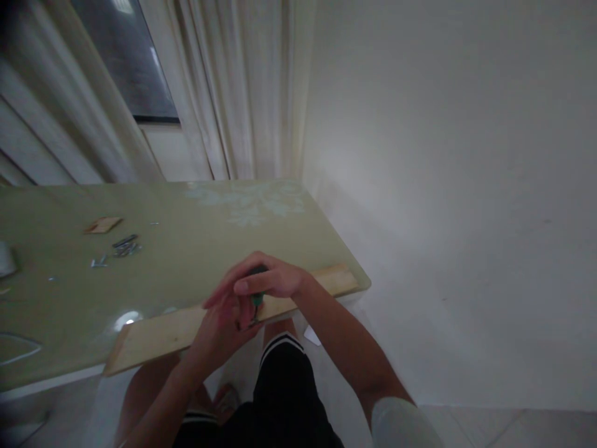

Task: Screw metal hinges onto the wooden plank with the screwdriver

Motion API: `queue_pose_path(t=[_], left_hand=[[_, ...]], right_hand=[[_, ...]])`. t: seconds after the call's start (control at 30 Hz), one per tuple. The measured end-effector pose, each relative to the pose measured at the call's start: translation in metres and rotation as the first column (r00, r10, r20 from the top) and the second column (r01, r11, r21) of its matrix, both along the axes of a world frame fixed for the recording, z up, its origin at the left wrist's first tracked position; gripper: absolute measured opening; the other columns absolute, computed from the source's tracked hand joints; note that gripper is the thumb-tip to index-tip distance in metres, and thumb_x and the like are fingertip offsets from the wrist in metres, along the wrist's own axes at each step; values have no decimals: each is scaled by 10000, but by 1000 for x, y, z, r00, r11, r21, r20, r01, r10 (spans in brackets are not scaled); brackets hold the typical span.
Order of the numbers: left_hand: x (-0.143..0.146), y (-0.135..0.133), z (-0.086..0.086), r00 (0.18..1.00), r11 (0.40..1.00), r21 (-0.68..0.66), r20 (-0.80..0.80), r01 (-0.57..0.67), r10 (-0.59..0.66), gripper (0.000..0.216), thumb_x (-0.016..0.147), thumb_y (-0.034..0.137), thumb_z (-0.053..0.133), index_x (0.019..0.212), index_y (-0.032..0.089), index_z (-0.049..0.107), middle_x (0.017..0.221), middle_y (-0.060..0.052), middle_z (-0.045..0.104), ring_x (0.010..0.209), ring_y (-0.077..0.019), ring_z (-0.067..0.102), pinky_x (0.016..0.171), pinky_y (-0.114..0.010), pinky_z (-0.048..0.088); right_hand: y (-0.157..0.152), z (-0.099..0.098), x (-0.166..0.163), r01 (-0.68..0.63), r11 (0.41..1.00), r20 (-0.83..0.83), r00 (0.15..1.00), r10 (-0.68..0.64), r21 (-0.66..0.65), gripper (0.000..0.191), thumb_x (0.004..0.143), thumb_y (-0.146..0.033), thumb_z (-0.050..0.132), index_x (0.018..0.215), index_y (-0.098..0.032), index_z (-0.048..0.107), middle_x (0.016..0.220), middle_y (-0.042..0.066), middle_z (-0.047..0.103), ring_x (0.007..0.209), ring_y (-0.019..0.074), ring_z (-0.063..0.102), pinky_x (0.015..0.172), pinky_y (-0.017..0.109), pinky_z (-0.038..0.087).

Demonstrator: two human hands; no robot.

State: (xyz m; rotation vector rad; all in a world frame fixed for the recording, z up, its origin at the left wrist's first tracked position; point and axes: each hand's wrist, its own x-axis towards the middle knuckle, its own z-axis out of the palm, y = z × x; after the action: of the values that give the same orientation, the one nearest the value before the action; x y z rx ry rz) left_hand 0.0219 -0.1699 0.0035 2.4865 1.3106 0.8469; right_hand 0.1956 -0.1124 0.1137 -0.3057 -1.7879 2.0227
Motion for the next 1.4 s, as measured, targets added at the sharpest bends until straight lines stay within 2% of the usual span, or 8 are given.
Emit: queue_pose_path(t=[0.2, 0.37, 0.47, 0.7, 0.87, 0.97, 1.17, 1.4], left_hand=[[-1, -2, 1, 1000, 999, -39, -1, -20, 20, 55, 810, 292, 839, 815, 256, 797, 1005, -78, 759, 1059, -321, 653, 948, -476, 511], [0, -1, 1, 999, 998, -66, -41, -23, 20, 86, 826, 336, 825, 869, 265, 802, 940, -75, 753, 1026, -327, 662, 923, -490, 521], [0, 0, 3, 999, 998, -61, -44, -29, 26, 232, 814, 349, 833, 1033, 275, 807, 1079, -94, 758, 1092, -346, 655, 961, -521, 521], [-1, -3, 3, 999, 996, -84, -33, -20, 17, 115, 846, 371, 820, 924, 287, 824, 1248, -96, 734, 1232, -363, 611, 1031, -531, 500], [0, -2, 7, 1000, 998, -64, -28, -9, 8, 137, 865, 363, 800, 986, 300, 819, 1346, -84, 698, 1217, -340, 624, 1040, -524, 501], [1, -3, 10, 999, 997, -70, -36, -11, 8, 154, 850, 370, 815, 985, 297, 818, 1207, -85, 742, 1151, -330, 646, 1003, -512, 517], [1, -4, 5, 1000, 997, -68, 1, -27, 27, 126, 832, 375, 831, 793, 259, 802, 1061, -94, 759, 1114, -335, 647, 986, -504, 515], [2, -3, 6, 1000, 999, -38, -2, -27, 27, 166, 845, 415, 813, 950, 286, 817, 1078, -86, 762, 1078, -324, 655, 995, -525, 521]], right_hand=[[-41, -8, -52, 884, 452, -128, 465, -876, 122, 550, 911, -586, 699, 561, -175, 598, 493, -53, 461, 477, 67, 398, 479, 210, 321], [-17, 0, -31, 366, 930, -43, 929, -367, -41, 350, 875, -495, 710, 796, -156, 751, 586, -50, 538, 481, 65, 444, 466, 194, 322], [6, 0, -20, 28, 996, -63, 997, -33, -79, 469, 794, -504, 732, 1118, -165, 761, 957, 47, 751, 544, 91, 599, 512, 216, 459], [-15, -19, -40, 875, 480, -183, 484, -856, 65, 504, 973, -518, 606, 622, -158, 639, 454, -45, 519, 344, 52, 403, 365, 176, 292], [1, -7, -16, 326, 940, -134, 932, -337, -103, 402, 779, -513, 779, 943, -146, 775, 975, 107, 790, 731, 157, 703, 586, 223, 546], [7, -5, -15, 196, 979, -56, 978, -199, -58, 474, 823, -574, 734, 1023, -146, 771, 840, 74, 774, 566, 119, 624, 478, 201, 469], [-29, -14, -50, 888, 439, -86, 453, -888, 139, 512, 907, -611, 691, 631, -196, 576, 476, -70, 430, 448, 70, 369, 430, 211, 283], [-4, -2, -9, 154, 986, -44, 987, -157, -59, 550, 757, -503, 840, 1182, -175, 723, 841, 9, 694, 602, 91, 556, 539, 207, 433]])
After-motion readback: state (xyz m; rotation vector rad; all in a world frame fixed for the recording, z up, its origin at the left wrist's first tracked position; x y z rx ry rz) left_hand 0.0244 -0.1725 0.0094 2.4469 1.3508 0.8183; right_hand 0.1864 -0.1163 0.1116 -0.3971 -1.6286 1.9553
